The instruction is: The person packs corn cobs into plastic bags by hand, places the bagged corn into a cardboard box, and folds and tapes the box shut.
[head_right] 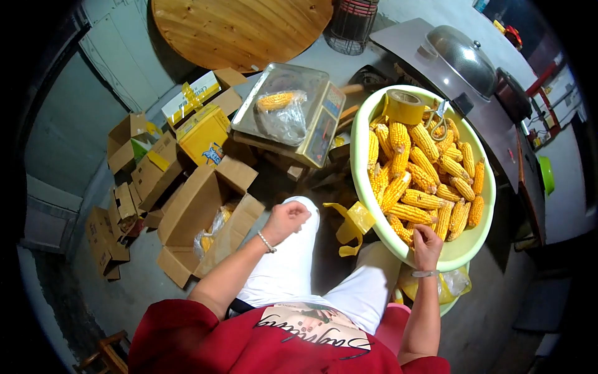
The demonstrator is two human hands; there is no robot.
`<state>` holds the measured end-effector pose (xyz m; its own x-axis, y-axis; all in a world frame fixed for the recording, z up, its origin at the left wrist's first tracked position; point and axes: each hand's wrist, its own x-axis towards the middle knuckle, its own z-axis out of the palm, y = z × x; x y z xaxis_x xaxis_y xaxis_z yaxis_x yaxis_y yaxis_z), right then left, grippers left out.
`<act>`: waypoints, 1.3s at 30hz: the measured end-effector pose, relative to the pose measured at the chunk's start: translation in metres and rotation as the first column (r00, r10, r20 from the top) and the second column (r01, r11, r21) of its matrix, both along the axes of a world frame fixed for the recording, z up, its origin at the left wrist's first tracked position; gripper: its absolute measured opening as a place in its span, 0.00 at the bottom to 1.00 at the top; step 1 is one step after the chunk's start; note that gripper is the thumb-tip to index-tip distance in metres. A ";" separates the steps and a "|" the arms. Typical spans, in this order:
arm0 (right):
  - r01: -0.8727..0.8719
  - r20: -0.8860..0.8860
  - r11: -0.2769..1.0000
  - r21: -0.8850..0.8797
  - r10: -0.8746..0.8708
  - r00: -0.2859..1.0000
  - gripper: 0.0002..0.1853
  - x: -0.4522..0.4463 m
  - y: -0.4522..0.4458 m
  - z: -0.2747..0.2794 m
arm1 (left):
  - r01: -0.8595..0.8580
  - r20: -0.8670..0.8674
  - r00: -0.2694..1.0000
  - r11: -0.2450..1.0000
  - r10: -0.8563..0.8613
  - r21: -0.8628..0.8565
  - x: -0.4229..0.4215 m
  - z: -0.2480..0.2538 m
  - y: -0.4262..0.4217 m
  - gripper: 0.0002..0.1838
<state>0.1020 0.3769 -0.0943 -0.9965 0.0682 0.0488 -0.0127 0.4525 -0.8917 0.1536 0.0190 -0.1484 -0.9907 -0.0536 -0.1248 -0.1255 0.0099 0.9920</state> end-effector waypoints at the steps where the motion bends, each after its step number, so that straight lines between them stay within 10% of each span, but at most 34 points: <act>1: -0.001 0.001 1.000 0.004 0.001 1.000 0.05 0.000 0.001 -0.001 | -0.036 -0.005 0.999 0.999 0.036 -0.009 -0.002 -0.008 -0.006 0.07; 12: 0.020 0.013 1.000 0.012 -0.020 1.000 0.06 0.001 -0.004 0.006 | -0.495 -0.257 0.869 0.732 0.423 -0.468 -0.040 -0.005 -0.076 0.06; 18: 0.010 -0.034 0.997 0.077 -0.008 0.999 0.05 -0.002 0.006 -0.005 | -0.678 -0.668 0.718 0.414 0.196 -0.607 -0.095 0.017 -0.115 0.09; 39: 0.032 0.021 0.999 0.031 -0.032 0.999 0.05 0.002 -0.003 0.005 | -0.130 -0.066 0.817 -0.072 -0.573 -0.989 -0.200 0.042 -0.106 0.09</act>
